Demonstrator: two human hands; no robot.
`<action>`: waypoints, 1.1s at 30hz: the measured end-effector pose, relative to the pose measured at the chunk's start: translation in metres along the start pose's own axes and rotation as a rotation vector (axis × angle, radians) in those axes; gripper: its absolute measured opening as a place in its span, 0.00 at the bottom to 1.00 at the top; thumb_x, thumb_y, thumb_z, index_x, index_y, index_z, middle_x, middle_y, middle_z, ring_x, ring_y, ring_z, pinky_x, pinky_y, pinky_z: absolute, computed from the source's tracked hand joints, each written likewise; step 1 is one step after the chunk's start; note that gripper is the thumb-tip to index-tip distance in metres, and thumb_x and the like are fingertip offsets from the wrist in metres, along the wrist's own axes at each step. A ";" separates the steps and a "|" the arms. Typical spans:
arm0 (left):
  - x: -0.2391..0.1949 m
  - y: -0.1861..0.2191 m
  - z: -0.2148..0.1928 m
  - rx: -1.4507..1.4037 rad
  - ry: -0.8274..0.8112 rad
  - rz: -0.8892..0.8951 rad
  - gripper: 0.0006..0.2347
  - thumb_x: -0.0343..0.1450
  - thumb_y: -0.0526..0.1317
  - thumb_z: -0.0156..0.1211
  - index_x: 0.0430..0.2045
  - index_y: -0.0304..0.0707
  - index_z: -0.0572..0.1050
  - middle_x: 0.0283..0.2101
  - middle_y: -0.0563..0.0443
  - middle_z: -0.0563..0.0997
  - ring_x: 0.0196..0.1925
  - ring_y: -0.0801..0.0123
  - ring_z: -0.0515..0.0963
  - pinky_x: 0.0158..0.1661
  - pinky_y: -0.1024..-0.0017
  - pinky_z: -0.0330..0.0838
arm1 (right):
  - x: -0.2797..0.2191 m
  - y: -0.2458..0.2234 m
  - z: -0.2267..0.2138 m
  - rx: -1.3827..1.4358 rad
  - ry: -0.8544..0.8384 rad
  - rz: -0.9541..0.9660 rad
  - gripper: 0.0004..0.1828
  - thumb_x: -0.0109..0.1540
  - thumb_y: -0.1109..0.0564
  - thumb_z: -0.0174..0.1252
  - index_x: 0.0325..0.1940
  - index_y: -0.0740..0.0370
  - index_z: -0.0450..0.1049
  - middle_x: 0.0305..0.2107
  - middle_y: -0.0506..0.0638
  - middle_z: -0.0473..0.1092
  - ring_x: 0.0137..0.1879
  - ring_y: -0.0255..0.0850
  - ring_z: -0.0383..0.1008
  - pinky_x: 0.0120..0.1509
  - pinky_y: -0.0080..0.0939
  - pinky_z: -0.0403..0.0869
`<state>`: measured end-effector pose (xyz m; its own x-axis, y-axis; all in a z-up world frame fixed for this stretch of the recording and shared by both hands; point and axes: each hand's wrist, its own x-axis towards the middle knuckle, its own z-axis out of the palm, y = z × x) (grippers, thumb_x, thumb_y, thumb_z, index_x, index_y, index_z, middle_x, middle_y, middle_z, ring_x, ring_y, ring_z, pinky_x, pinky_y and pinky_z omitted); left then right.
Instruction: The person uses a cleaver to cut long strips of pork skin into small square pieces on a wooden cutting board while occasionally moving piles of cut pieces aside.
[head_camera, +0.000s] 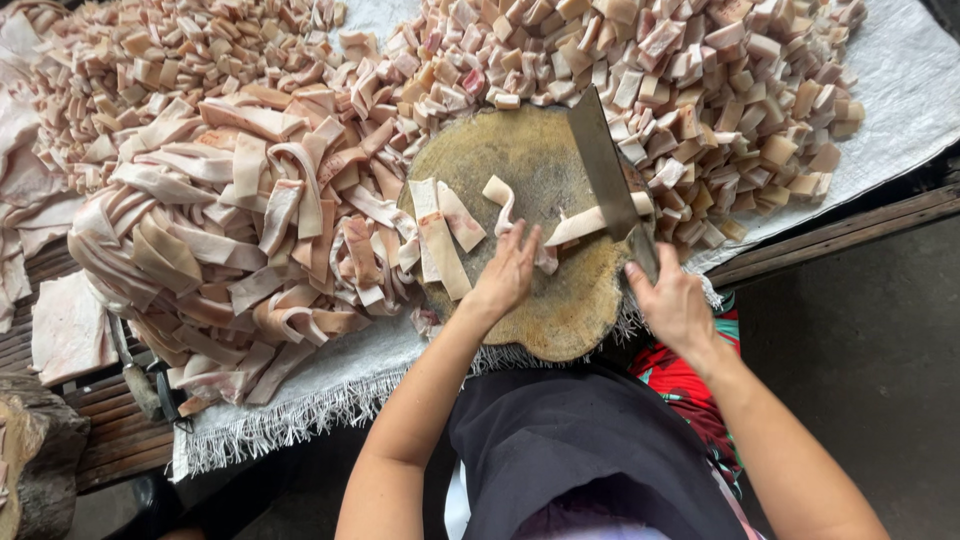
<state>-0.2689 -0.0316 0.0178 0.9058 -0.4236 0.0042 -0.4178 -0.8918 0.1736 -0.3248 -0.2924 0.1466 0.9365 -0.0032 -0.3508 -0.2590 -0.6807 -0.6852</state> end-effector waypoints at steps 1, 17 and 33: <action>-0.001 -0.003 0.002 -0.020 0.068 -0.006 0.35 0.62 0.27 0.41 0.72 0.30 0.52 0.69 0.22 0.51 0.55 0.36 0.71 0.53 0.54 0.76 | -0.013 -0.001 0.010 0.034 -0.018 -0.007 0.20 0.68 0.47 0.47 0.56 0.65 0.62 0.23 0.65 0.75 0.25 0.62 0.79 0.27 0.57 0.79; -0.040 -0.009 -0.020 -0.276 -0.006 -0.151 0.12 0.75 0.26 0.46 0.52 0.37 0.71 0.49 0.39 0.77 0.39 0.55 0.82 0.38 0.65 0.82 | -0.054 -0.018 0.014 -0.059 -0.004 -0.190 0.23 0.66 0.49 0.52 0.58 0.68 0.64 0.21 0.67 0.74 0.30 0.60 0.80 0.35 0.57 0.77; -0.046 -0.019 -0.028 -0.186 0.242 -0.173 0.05 0.74 0.38 0.61 0.38 0.37 0.76 0.40 0.44 0.79 0.37 0.63 0.80 0.38 0.70 0.81 | -0.044 0.000 0.088 -0.157 -0.060 -0.090 0.25 0.67 0.50 0.50 0.63 0.66 0.55 0.27 0.76 0.72 0.37 0.73 0.76 0.43 0.67 0.75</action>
<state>-0.3004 0.0090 0.0415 0.9617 -0.1987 0.1886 -0.2569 -0.8933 0.3689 -0.3872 -0.2277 0.1054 0.9371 0.1031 -0.3334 -0.1308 -0.7821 -0.6093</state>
